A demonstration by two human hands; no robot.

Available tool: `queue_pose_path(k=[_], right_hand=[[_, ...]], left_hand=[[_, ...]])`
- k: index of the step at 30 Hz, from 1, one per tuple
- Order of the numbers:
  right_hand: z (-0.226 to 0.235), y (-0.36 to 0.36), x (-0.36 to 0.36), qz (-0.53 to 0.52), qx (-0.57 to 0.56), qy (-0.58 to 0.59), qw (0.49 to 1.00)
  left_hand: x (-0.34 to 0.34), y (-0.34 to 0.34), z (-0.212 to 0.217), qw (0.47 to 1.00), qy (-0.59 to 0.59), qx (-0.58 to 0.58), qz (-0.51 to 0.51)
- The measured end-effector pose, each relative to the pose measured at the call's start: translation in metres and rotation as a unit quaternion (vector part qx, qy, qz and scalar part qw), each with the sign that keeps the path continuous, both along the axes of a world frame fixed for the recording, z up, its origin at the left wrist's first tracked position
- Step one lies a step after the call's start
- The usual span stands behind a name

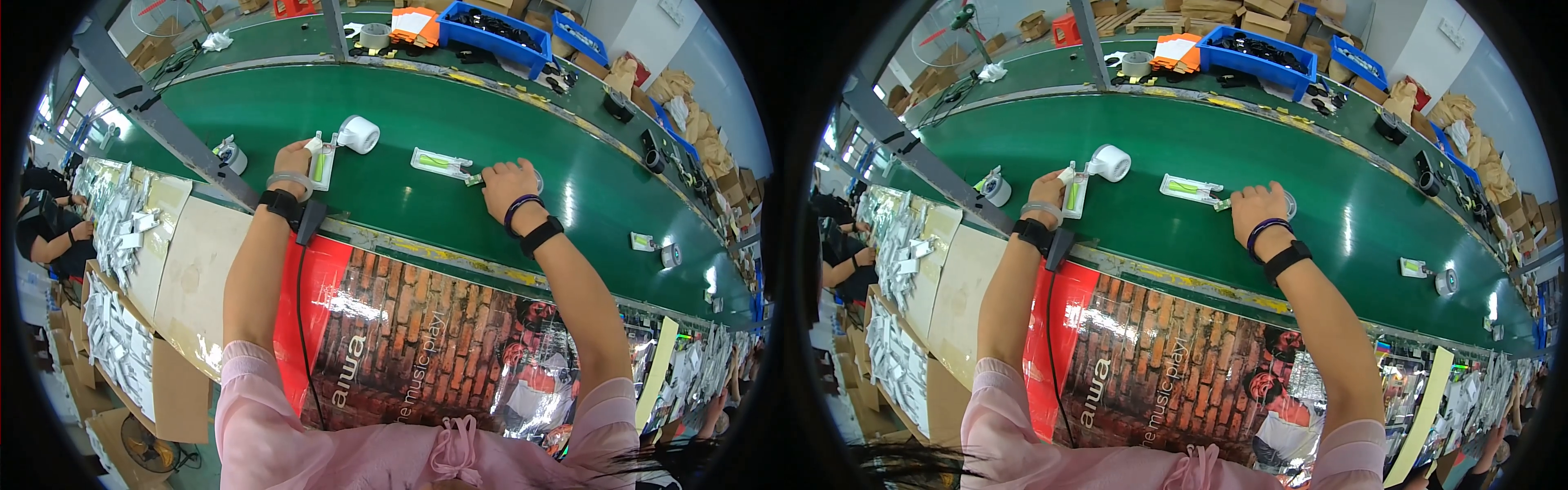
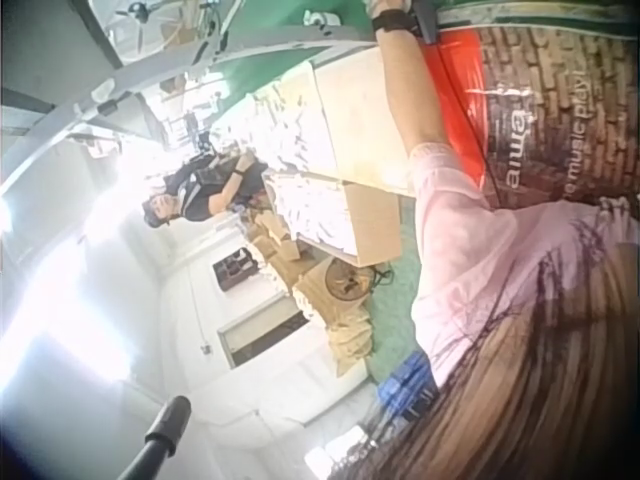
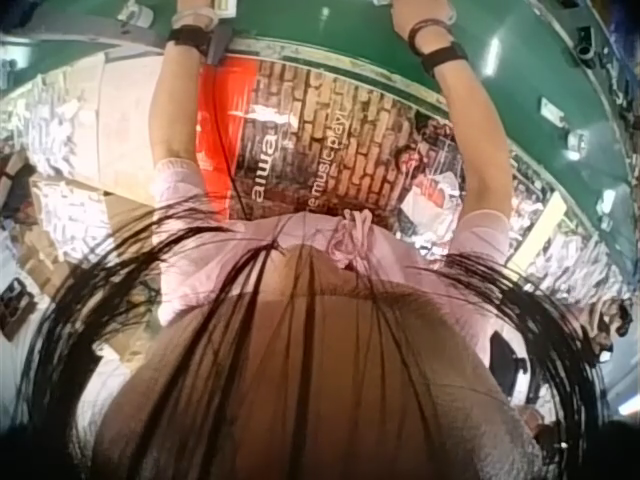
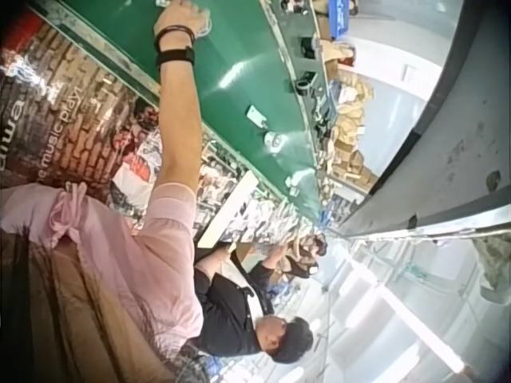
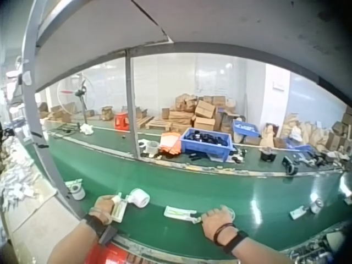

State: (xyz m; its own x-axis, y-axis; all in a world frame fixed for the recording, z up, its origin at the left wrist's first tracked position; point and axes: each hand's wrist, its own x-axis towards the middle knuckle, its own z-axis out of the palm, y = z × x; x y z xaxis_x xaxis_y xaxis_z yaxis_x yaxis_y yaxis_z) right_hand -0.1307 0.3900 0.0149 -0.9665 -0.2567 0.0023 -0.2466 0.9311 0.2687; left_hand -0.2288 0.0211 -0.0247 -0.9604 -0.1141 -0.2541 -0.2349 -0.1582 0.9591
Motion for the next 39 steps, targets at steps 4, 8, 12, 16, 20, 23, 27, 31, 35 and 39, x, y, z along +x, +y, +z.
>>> queue_pose_path(k=[4, 8, 12, 16, 20, 23, 27, 31, 35, 39], right_hand=[[0.0, -0.003, 0.0, 0.002, 0.003, 0.001, 1.0], [-0.001, -0.006, 0.0, 0.006, 0.002, 0.001, 1.0], [0.001, -0.012, -0.001, 0.016, 0.0, 0.007, 1.0], [-0.001, -0.015, -0.002, 0.02, 0.004, 0.013, 1.0], [-0.011, -0.009, -0.005, 0.043, -0.001, 0.052, 0.998], [-0.008, -0.01, 0.0, 0.091, -0.046, 0.085, 0.991], [-0.001, -0.005, 0.007, 0.092, -0.146, 0.09, 0.981], [0.024, 0.011, 0.027, 0.056, -0.278, 0.016, 0.959], [0.041, 0.011, 0.057, 0.044, -0.482, -0.083, 0.871], [0.074, 0.003, 0.107, 0.058, -0.546, -0.174, 0.817]], left_hand=[[0.0, -0.001, 0.0, 1.0, -0.002, 0.005, 0.005], [-0.004, -0.006, -0.002, 1.0, -0.003, -0.019, 0.019], [-0.008, -0.015, -0.006, 0.999, -0.002, -0.027, 0.022], [-0.009, -0.016, -0.005, 0.998, -0.003, -0.053, 0.022], [-0.014, -0.013, -0.006, 0.998, 0.001, -0.055, 0.026], [-0.021, -0.024, -0.014, 0.994, 0.013, -0.075, 0.073], [-0.013, -0.006, -0.016, 0.851, 0.125, -0.465, 0.211], [0.036, 0.047, 0.038, 0.776, 0.394, -0.488, 0.071], [0.094, 0.098, 0.07, 0.753, 0.426, -0.417, -0.28], [0.143, 0.14, 0.075, 0.719, 0.418, -0.342, -0.436]])
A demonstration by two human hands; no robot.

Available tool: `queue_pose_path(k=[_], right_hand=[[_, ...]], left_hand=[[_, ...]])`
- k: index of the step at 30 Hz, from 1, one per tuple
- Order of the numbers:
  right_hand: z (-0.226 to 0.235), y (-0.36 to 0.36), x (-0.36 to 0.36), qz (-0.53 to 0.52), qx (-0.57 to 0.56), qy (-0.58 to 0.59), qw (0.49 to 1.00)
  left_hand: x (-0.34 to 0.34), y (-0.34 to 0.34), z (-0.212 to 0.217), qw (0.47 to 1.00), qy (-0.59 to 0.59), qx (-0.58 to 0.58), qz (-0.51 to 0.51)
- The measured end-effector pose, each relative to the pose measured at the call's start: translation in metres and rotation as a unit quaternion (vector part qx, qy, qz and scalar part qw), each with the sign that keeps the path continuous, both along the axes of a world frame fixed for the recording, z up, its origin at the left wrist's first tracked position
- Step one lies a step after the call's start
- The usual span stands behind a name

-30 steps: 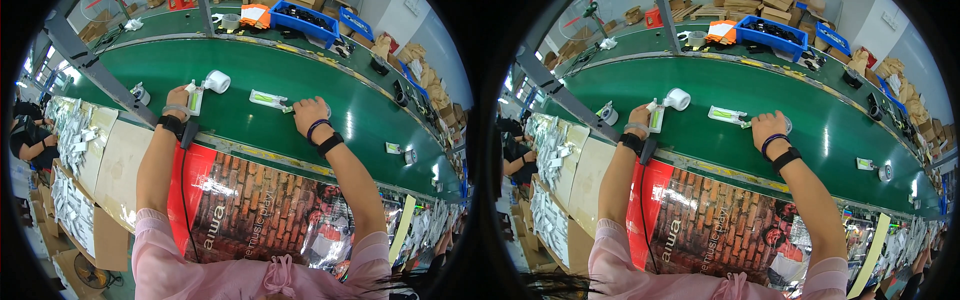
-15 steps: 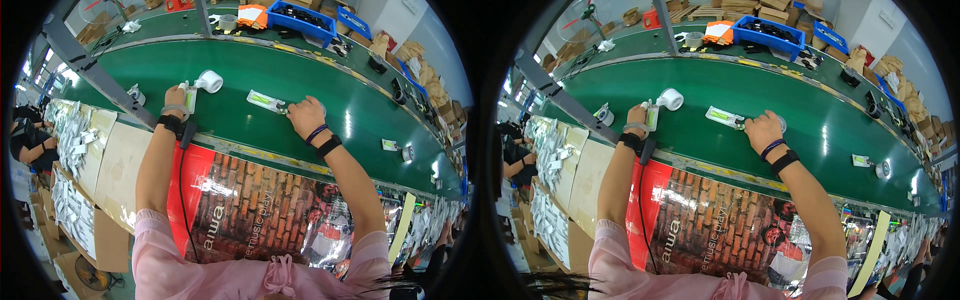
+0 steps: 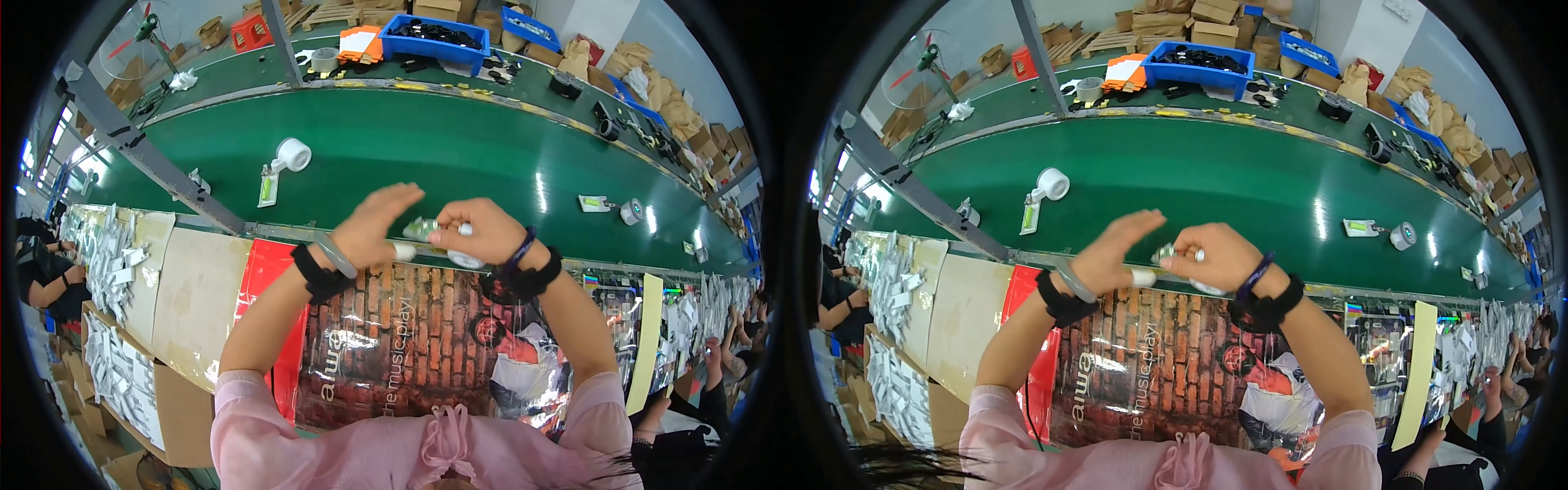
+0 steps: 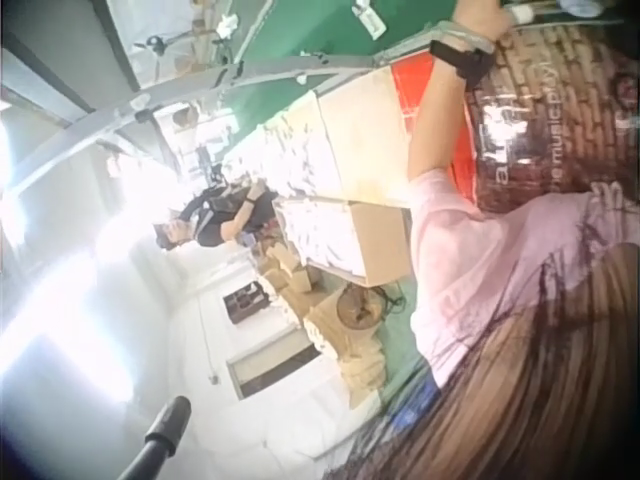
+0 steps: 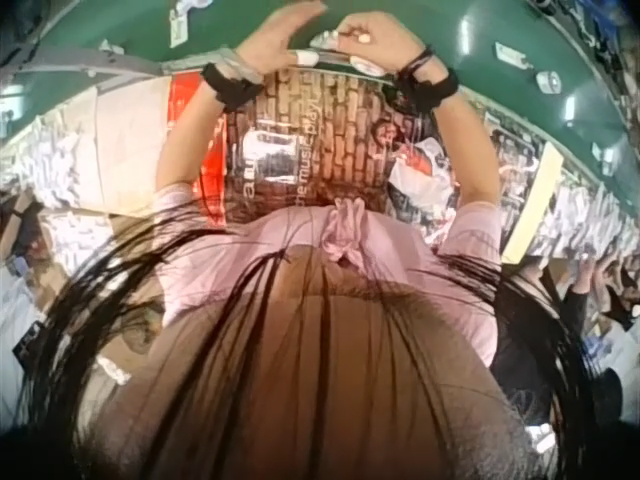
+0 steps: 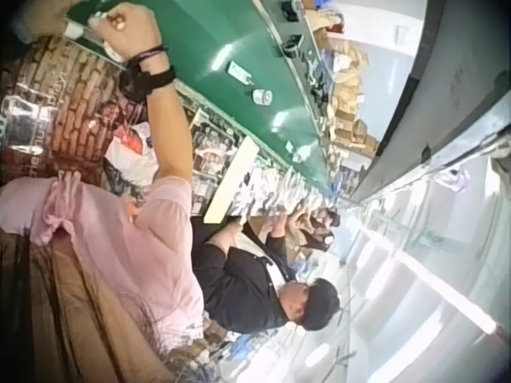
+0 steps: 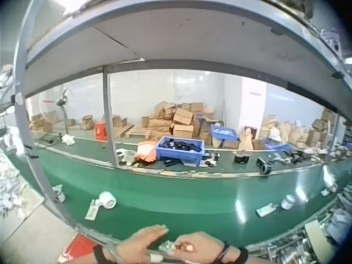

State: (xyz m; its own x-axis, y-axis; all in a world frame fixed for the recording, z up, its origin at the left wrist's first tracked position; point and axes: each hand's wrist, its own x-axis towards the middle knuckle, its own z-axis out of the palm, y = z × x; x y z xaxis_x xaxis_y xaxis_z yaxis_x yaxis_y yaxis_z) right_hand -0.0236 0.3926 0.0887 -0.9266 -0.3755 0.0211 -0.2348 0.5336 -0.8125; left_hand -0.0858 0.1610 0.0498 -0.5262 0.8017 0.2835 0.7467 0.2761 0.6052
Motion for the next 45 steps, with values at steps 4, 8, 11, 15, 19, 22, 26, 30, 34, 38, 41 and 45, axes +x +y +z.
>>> queue_pose_path(k=[4, 8, 11, 15, 19, 22, 26, 30, 34, 38, 41, 45], right_hand=[[0.026, -0.003, 0.057, 0.034, -0.064, -0.051, 0.996], [0.033, -0.001, 0.101, 0.097, -0.08, 0.063, 0.99], [0.032, 0.003, 0.126, 0.108, -0.031, 0.106, 0.988], [0.025, 0.001, 0.167, 0.02, 0.095, 0.125, 0.987], [0.011, -0.012, 0.194, -0.084, 0.18, 0.24, 0.95], [0.0, -0.024, 0.204, -0.146, 0.156, 0.287, 0.934], [-0.013, -0.031, 0.207, -0.232, 0.104, 0.352, 0.901], [-0.02, -0.039, 0.215, -0.246, 0.077, 0.357, 0.898], [-0.02, -0.043, 0.219, -0.254, 0.035, 0.316, 0.914], [-0.024, -0.046, 0.223, -0.256, 0.043, 0.257, 0.931], [-0.033, -0.05, 0.227, -0.258, 0.023, 0.24, 0.935], [-0.028, -0.044, 0.224, -0.227, 0.014, 0.302, 0.926]], left_hand=[[0.047, 0.026, 0.0, 0.981, -0.155, 0.003, -0.115], [0.104, 0.026, 0.009, 0.976, -0.209, -0.027, -0.059], [0.134, 0.02, 0.013, 0.945, -0.321, 0.005, 0.061], [0.169, 0.013, 0.019, 0.852, -0.492, 0.117, 0.133], [0.193, 0.008, 0.025, 0.851, -0.503, 0.073, 0.13], [0.213, 0.008, 0.018, 0.826, -0.528, 0.146, 0.135], [0.223, 0.011, 0.004, 0.644, -0.708, 0.287, 0.041], [0.226, 0.016, 0.001, 0.626, -0.727, 0.266, 0.091], [0.228, 0.018, -0.006, 0.626, -0.723, 0.274, 0.098], [0.231, 0.02, -0.003, 0.628, -0.722, 0.284, 0.058], [0.234, 0.02, -0.007, 0.661, -0.69, 0.293, 0.033], [0.24, 0.021, -0.008, 0.687, -0.656, 0.308, 0.05]])
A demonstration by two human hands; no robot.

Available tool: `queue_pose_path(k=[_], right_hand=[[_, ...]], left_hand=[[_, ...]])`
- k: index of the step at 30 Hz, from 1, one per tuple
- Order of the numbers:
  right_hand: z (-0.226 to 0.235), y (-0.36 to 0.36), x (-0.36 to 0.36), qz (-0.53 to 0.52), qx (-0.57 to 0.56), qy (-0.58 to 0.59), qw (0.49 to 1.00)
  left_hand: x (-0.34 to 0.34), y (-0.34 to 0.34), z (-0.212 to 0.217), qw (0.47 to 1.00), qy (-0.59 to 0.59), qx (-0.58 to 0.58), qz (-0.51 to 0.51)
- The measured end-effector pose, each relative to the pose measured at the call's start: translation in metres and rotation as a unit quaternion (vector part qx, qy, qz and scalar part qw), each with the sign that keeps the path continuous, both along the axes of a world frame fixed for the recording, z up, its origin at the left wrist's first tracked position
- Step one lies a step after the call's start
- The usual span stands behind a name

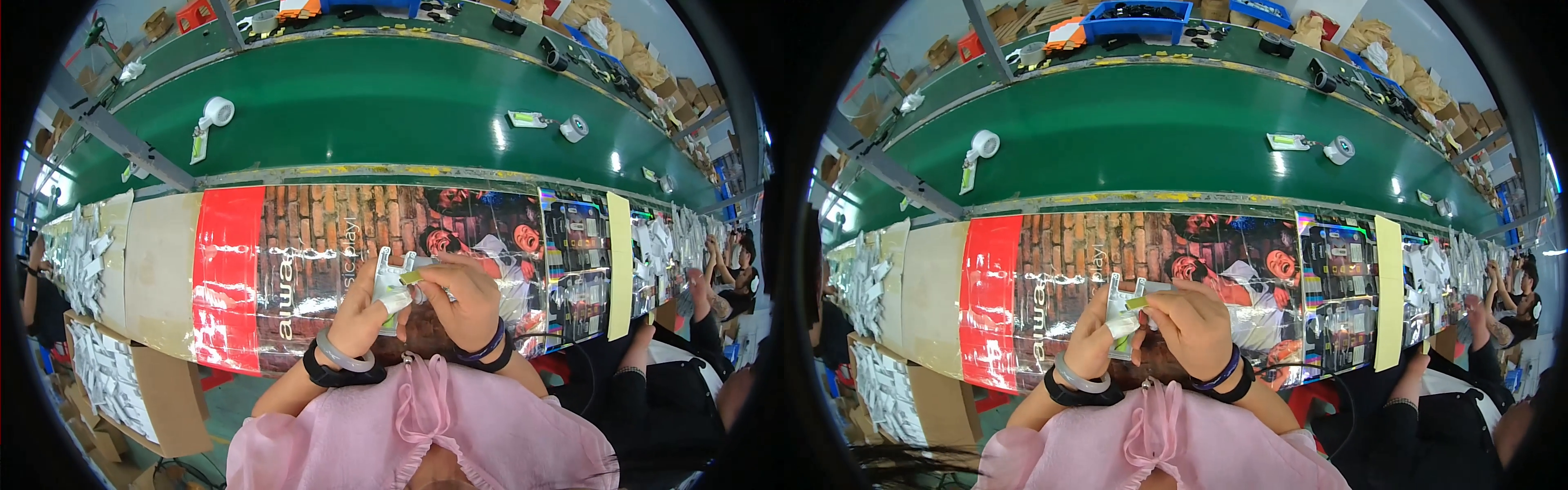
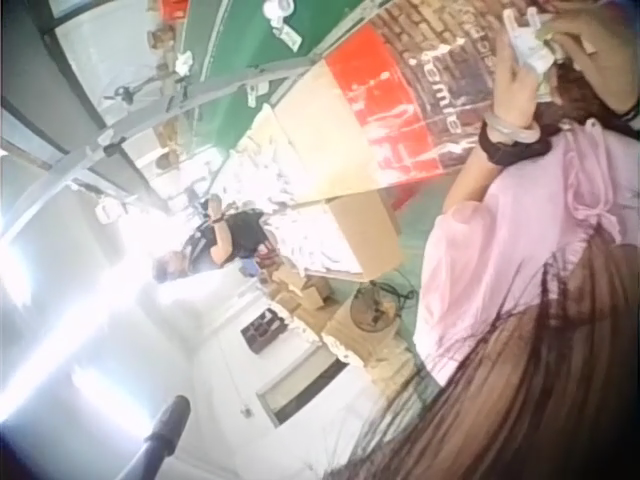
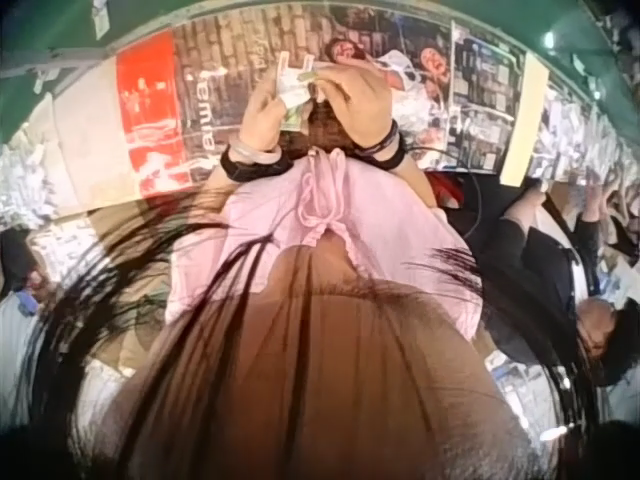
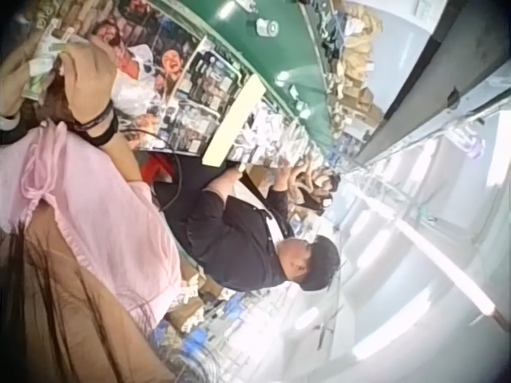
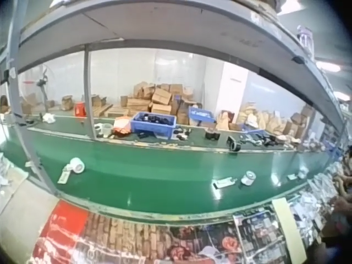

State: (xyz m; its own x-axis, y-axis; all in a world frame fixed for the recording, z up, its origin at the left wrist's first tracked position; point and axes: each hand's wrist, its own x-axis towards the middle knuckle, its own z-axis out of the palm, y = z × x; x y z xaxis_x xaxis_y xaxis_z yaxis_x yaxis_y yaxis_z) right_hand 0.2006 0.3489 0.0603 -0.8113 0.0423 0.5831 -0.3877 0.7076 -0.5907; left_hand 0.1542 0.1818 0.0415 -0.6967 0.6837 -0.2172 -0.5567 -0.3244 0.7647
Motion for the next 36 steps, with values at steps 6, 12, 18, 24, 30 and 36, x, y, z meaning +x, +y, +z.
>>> queue_pose_path(k=[6, 12, 18, 24, 30, 36], right_hand=[[0.002, -0.001, 0.004, 0.021, -0.009, 0.01, 1.0], [0.006, -0.002, 0.007, 0.023, -0.011, 0.009, 1.0], [0.005, -0.003, 0.005, 0.045, -0.01, 0.036, 0.998], [0.009, -0.003, 0.005, 0.05, 0.012, 0.034, 0.998], [0.005, -0.003, 0.005, 0.045, 0.011, 0.036, 0.998], [0.011, -0.005, 0.006, 0.037, 0.021, 0.027, 0.999]], left_hand=[[0.003, 0.001, 0.006, 0.998, 0.062, -0.029, -0.012], [0.011, 0.001, 0.006, 0.99, 0.121, -0.074, 0.015], [0.016, -0.001, 0.007, 0.987, 0.148, -0.062, 0.027], [0.014, -0.003, 0.009, 0.975, 0.19, -0.112, 0.006], [0.017, -0.003, 0.006, 0.965, 0.22, -0.14, 0.022], [0.018, -0.003, 0.011, 0.963, 0.216, -0.159, 0.025]])
